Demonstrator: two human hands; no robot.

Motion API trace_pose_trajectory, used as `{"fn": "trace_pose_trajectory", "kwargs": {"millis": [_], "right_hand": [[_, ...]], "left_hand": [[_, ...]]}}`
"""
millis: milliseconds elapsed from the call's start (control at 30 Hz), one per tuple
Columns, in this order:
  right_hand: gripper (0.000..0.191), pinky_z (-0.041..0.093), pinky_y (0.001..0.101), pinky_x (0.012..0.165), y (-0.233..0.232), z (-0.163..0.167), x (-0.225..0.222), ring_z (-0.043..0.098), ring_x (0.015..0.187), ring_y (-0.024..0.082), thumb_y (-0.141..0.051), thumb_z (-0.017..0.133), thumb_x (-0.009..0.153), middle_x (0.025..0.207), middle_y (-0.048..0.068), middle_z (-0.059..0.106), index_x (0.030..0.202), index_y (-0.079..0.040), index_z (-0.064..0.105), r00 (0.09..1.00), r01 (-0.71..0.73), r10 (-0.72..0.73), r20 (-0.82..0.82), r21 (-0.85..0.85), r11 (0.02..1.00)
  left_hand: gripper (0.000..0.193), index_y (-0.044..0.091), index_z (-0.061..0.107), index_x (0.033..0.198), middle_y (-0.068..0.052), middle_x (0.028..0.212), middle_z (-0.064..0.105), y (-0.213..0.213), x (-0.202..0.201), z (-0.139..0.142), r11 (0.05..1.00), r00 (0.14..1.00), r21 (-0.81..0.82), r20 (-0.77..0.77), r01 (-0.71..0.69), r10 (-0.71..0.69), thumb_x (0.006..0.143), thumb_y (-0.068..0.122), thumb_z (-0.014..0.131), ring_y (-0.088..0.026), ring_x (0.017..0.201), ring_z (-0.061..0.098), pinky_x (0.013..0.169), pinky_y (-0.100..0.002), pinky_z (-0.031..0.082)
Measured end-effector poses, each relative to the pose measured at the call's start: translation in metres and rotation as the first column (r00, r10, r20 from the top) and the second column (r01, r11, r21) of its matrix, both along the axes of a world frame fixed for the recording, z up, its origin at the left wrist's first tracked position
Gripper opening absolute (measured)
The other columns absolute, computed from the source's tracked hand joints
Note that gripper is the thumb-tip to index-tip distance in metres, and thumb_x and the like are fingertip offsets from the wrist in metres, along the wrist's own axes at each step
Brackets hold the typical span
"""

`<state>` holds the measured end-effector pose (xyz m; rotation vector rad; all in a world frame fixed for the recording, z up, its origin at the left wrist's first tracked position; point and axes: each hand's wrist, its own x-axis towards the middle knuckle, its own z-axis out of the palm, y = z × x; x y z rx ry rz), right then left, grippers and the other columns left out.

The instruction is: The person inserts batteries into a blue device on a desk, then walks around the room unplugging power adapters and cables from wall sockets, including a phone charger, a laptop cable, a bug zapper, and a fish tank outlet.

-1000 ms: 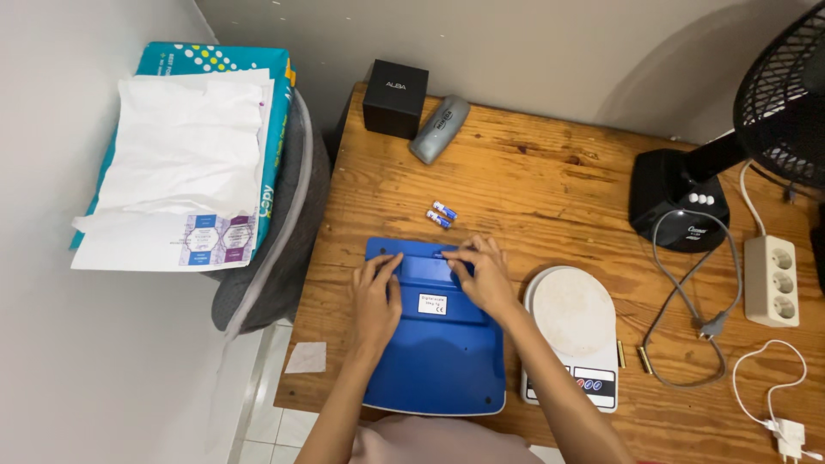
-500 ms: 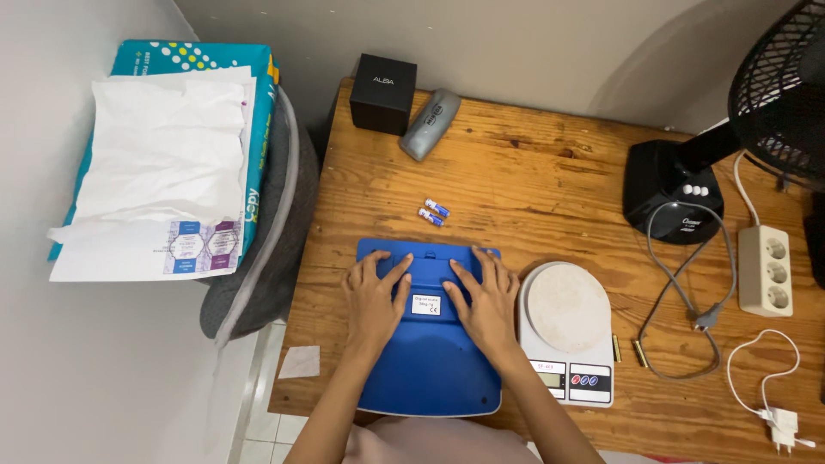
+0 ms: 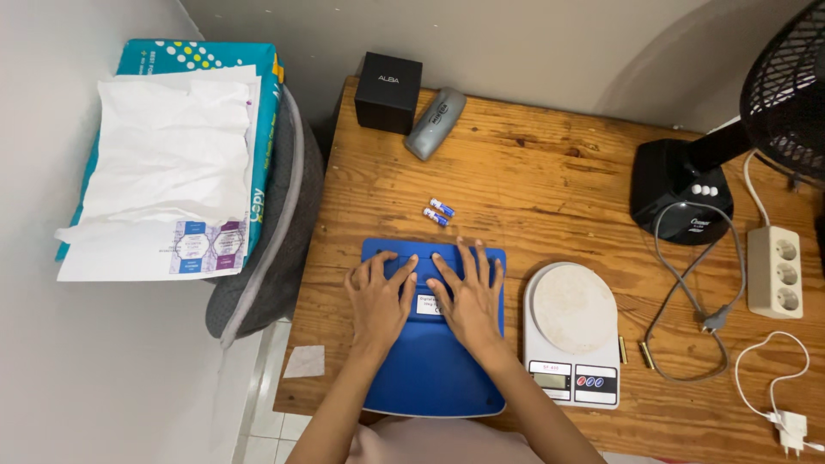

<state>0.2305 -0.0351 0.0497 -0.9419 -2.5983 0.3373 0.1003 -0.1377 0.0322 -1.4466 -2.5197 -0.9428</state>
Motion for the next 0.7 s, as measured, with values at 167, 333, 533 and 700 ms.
{"fn": "trace_pose_trajectory", "kwargs": {"millis": [167,333,533,700], "right_hand": [[0.052,0.016,0.0633,0.117,0.002,-0.005,0.011,0.026,0.148,0.043,-0.043,0.066,0.092,0.158,0.02,0.036,0.14,-0.023,0.062,1.0,0.016,-0.017,-0.018,-0.036,0.999],[0.069,0.028,0.0517,0.119,0.003,-0.016,0.054,0.031,0.146,0.047,-0.035,0.065,0.099,0.158,0.033,0.03,0.156,-0.004,0.041,0.957,0.121,-0.167,-0.238,-0.199,0.973],[0.07,0.055,0.035,0.094,-0.005,-0.055,0.09,0.07,0.112,0.029,-0.037,0.062,0.095,0.13,0.023,0.068,0.154,-0.006,0.041,0.87,0.238,-0.481,-0.11,-0.76,0.605],[0.066,0.053,0.0362,0.094,-0.005,-0.074,0.095,0.068,0.112,0.027,-0.036,0.065,0.097,0.125,0.02,0.069,0.15,-0.002,0.046,0.859,0.181,-0.462,-0.219,-0.715,0.675]], "left_hand": [[0.032,0.023,0.074,0.125,-0.009,0.127,0.061,-0.005,-0.001,-0.003,1.0,0.999,0.006,0.037,0.025,-0.025,0.098,0.032,0.061,-0.029,0.124,0.049,0.11,-0.053,0.03],[0.034,0.018,0.071,0.129,-0.014,0.144,0.053,-0.012,0.003,-0.007,0.999,0.983,0.039,0.182,0.02,-0.027,0.098,0.03,0.061,-0.032,0.135,0.044,0.113,-0.054,0.029],[0.04,0.016,0.069,0.131,-0.023,0.153,0.037,-0.043,0.041,0.001,0.998,0.96,0.002,0.274,-0.066,0.063,0.092,0.024,0.064,-0.043,0.143,0.028,0.111,-0.065,0.019],[0.036,0.018,0.069,0.13,-0.012,0.148,0.051,-0.047,0.073,0.005,0.972,0.943,-0.15,0.308,0.183,-0.13,0.095,0.024,0.061,-0.028,0.145,0.039,0.119,-0.072,0.009]]}}
